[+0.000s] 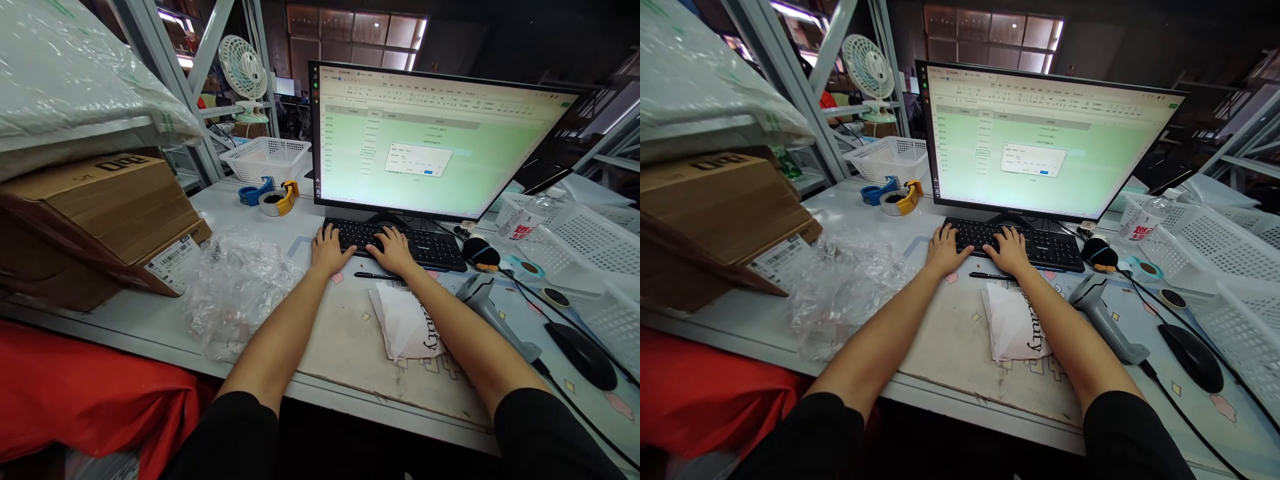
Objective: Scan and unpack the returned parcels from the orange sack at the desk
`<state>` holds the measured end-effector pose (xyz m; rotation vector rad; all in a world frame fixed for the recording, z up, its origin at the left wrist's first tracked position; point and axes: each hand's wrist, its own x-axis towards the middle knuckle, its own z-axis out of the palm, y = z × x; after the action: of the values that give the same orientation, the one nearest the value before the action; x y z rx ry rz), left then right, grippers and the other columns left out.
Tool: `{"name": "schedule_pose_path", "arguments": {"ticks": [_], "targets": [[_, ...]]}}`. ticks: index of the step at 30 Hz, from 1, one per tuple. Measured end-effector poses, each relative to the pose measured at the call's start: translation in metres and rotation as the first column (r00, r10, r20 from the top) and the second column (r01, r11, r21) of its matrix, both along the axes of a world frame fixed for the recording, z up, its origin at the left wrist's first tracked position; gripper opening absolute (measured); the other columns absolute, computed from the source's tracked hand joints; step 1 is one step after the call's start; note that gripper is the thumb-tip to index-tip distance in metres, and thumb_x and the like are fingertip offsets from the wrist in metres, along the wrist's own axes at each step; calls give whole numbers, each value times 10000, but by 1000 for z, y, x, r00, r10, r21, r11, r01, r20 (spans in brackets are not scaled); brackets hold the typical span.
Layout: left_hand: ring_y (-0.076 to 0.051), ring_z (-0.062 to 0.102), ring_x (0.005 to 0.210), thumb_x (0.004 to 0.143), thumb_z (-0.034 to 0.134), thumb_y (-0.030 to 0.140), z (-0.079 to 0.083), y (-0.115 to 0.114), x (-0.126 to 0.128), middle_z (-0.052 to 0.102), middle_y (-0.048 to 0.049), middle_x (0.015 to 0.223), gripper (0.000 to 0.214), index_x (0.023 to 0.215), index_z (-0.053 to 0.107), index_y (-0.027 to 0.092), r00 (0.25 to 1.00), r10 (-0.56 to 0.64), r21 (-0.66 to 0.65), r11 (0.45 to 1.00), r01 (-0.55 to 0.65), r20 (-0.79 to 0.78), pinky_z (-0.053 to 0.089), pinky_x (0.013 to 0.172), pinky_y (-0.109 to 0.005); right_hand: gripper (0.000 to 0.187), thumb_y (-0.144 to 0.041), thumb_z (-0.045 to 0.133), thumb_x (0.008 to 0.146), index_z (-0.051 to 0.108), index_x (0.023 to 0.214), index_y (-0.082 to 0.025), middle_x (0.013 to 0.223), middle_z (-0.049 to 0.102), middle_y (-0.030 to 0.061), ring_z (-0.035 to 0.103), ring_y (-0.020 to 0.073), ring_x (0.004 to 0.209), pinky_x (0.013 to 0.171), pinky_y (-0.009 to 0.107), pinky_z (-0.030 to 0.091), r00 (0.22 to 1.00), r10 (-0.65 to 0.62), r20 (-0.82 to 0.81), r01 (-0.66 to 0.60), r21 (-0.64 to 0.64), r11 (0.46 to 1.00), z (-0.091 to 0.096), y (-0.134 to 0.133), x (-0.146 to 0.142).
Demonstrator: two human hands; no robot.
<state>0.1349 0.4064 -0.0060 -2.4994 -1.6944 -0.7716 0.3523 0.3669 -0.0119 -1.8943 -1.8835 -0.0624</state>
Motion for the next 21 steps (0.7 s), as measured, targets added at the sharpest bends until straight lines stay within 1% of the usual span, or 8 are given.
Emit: {"name": "schedule_pose_path", "arguments": {"ticks": [3, 6, 9, 12, 14, 17, 18, 21], "targets": [[-403, 290, 1593, 985, 567, 654, -1, 2, 0, 357, -133, 1737, 725, 1496, 550, 139, 1000, 16, 4, 1000, -16, -10, 355, 1280, -548, 561, -556, 547, 1025, 656, 1392, -146, 1681, 446, 191, 274, 385, 1615, 1312, 603, 206, 995, 96, 39, -99, 96, 990, -3, -3, 0], [-405, 305, 1583, 983, 566, 659, -2, 2, 0, 366, -126, 1734, 715, 1478, 565, 143, 1000, 19, 13, 1000, -19, -13, 365, 1273, -545, 457, -531, 585, 1011, 714, 1257, -167, 1652, 491, 175, 286, 383, 1610, 1308, 608, 216, 977, 197, 87, -206, 118, 971, -4, -4, -1], [-404, 317, 1575, 983, 569, 650, -3, 3, 0, 378, -130, 1727, 736, 1517, 527, 145, 1000, 23, 25, 999, -23, 5, 367, 1271, -546, 427, -520, 607, 999, 721, 1221, -173, 1648, 498, 179, 305, 392, 1603, 1291, 633, 245, 977, 206, 58, -211, 110, 971, 3, -7, -2], [-404, 324, 1572, 983, 571, 644, -4, 4, -1, 393, -133, 1718, 745, 1537, 507, 150, 1000, 19, 24, 1000, -19, 19, 370, 1268, -552, 427, -469, 603, 1002, 688, 1296, -172, 1597, 551, 191, 440, 359, 1532, 1262, 596, 336, 977, 214, -9, -209, 172, 963, 18, -21, 4], [-406, 323, 1573, 982, 570, 645, -3, 4, -1, 390, -131, 1720, 746, 1538, 509, 152, 1000, 12, 18, 1000, -13, 23, 368, 1270, -552, 407, -445, 596, 1005, 685, 1304, -182, 1521, 622, 179, 540, 336, 1452, 1229, 562, 407, 972, 232, -30, -220, 227, 949, 27, -46, 19], [-414, 320, 1575, 985, 563, 640, -2, 4, -1, 383, -126, 1725, 740, 1543, 508, 157, 1000, 10, 6, 1000, -10, 22, 361, 1275, -551, 383, -457, 587, 1016, 699, 1284, -207, 1409, 703, 149, 638, 324, 1341, 1165, 539, 490, 977, 211, 12, -205, 301, 931, 32, -107, 66], [-418, 319, 1575, 986, 559, 638, -1, 4, -1, 382, -125, 1726, 739, 1544, 508, 157, 1000, 12, 2, 1000, -12, 19, 360, 1276, -552, 388, -465, 582, 1022, 699, 1289, -209, 1380, 719, 144, 660, 321, 1308, 1142, 531, 513, 985, 169, 37, -172, 332, 928, 29, -133, 89], [-424, 314, 1578, 987, 545, 642, -1, 5, -1, 379, -127, 1727, 742, 1545, 506, 156, 1000, 14, -3, 1000, -14, 14, 357, 1276, -559, 407, -473, 558, 1031, 705, 1309, -214, 1303, 747, 137, 681, 334, 1260, 1132, 546, 514, 988, -104, 111, 47, 431, 901, 5, -216, 167]]}}
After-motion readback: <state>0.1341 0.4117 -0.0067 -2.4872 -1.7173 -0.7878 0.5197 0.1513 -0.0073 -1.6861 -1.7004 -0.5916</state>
